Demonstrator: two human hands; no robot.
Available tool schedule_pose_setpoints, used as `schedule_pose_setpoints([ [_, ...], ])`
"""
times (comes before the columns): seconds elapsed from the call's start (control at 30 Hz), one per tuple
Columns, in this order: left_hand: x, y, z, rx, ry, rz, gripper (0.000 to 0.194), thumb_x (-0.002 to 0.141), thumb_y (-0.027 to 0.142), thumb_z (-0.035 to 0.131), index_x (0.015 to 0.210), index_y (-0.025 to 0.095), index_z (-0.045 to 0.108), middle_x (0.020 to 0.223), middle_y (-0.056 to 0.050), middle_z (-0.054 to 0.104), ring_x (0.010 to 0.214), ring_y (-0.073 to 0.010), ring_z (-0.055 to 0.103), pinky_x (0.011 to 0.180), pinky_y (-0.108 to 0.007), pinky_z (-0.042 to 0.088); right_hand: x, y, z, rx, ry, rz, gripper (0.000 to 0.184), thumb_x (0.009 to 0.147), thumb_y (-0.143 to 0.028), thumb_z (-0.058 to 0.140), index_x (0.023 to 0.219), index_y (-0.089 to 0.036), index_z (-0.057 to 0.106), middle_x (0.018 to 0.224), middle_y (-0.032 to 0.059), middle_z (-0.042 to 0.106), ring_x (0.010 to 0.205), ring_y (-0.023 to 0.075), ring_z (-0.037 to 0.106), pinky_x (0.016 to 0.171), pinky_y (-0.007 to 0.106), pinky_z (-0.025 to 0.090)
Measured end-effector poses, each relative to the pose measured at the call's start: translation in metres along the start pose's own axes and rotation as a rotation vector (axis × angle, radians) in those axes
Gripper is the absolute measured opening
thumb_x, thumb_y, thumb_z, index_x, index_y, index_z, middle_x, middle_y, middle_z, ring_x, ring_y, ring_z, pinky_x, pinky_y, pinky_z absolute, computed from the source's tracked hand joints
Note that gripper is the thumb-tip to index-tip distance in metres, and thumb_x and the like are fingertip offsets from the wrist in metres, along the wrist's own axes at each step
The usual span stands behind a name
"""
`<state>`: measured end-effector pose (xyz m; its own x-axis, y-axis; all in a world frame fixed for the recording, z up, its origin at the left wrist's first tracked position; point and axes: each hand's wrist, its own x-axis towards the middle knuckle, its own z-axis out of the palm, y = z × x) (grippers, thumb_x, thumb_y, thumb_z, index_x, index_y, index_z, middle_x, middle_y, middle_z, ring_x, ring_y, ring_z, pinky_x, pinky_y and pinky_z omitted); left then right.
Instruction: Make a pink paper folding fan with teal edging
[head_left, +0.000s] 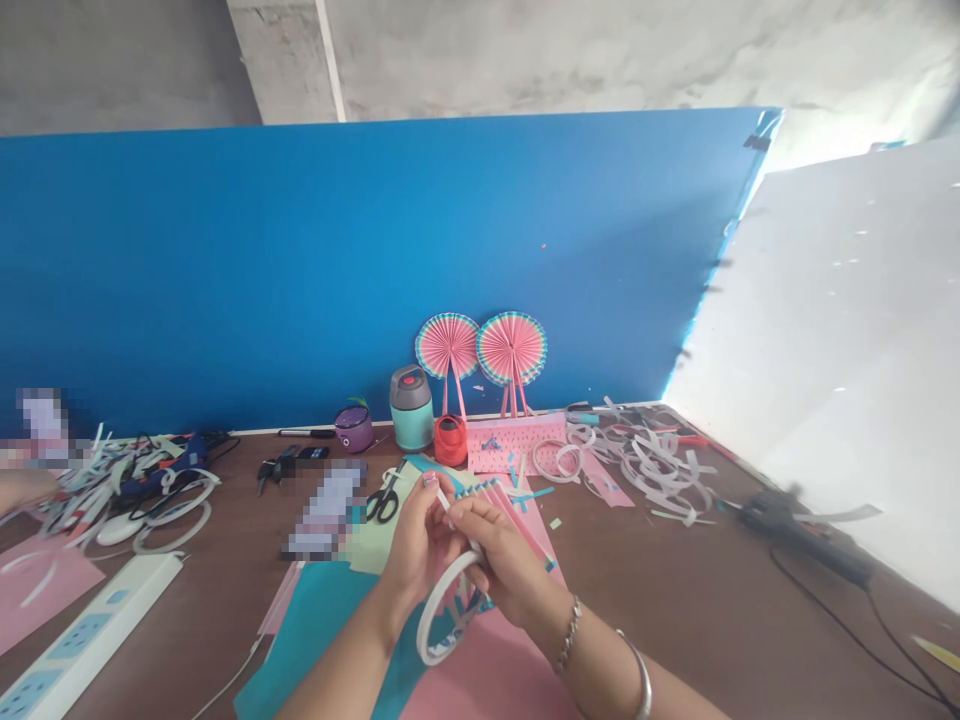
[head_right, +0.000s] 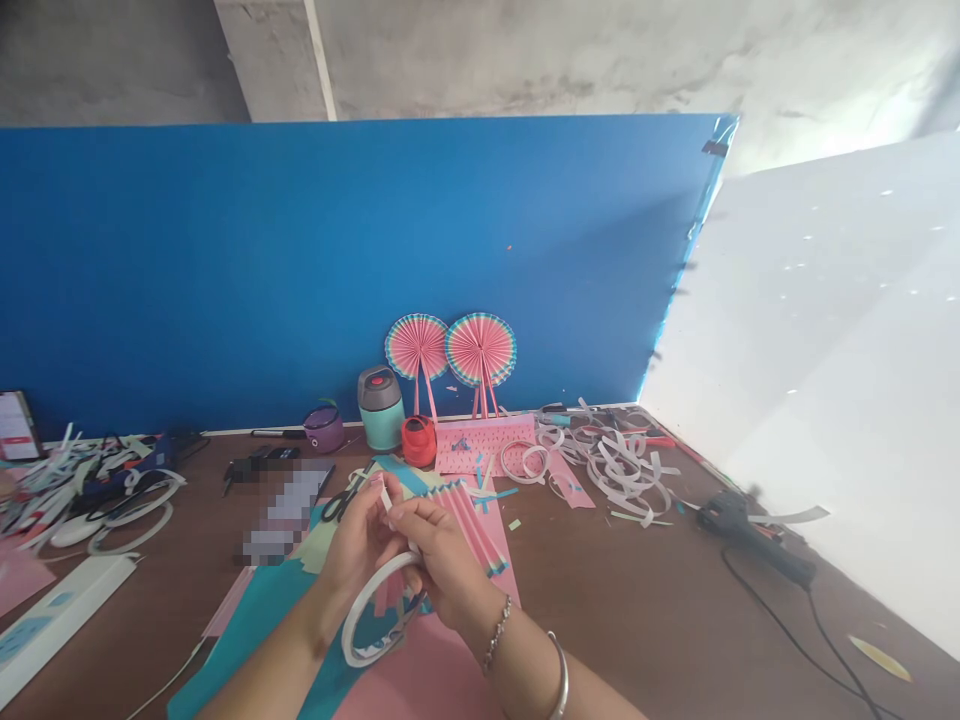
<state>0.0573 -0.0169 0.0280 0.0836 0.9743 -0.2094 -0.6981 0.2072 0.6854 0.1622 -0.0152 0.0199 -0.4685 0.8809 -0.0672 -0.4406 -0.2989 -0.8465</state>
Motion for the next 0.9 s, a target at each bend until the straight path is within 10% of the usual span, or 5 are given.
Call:
schedule_pose_setpoints([
  [0.9, -0.005, 0.007, 0.013, 0.004, 0.074, 0.062, 0.039, 0.063, 0.047, 0.072, 0.072, 0.020, 0.046, 0.058, 0.009, 0.043, 0.041, -0.0055, 0.038, 0.039, -0.021, 0.028, -0.006, -0.005, 0.010, -0.159, 0.054, -0.050, 0.038, 0.073, -0.051, 0.067, 0.071, -0.016, 0.052, 0.051, 0.0000, 0.063, 0.026, 0.0035, 0.037, 0.025, 0.014, 0.025],
])
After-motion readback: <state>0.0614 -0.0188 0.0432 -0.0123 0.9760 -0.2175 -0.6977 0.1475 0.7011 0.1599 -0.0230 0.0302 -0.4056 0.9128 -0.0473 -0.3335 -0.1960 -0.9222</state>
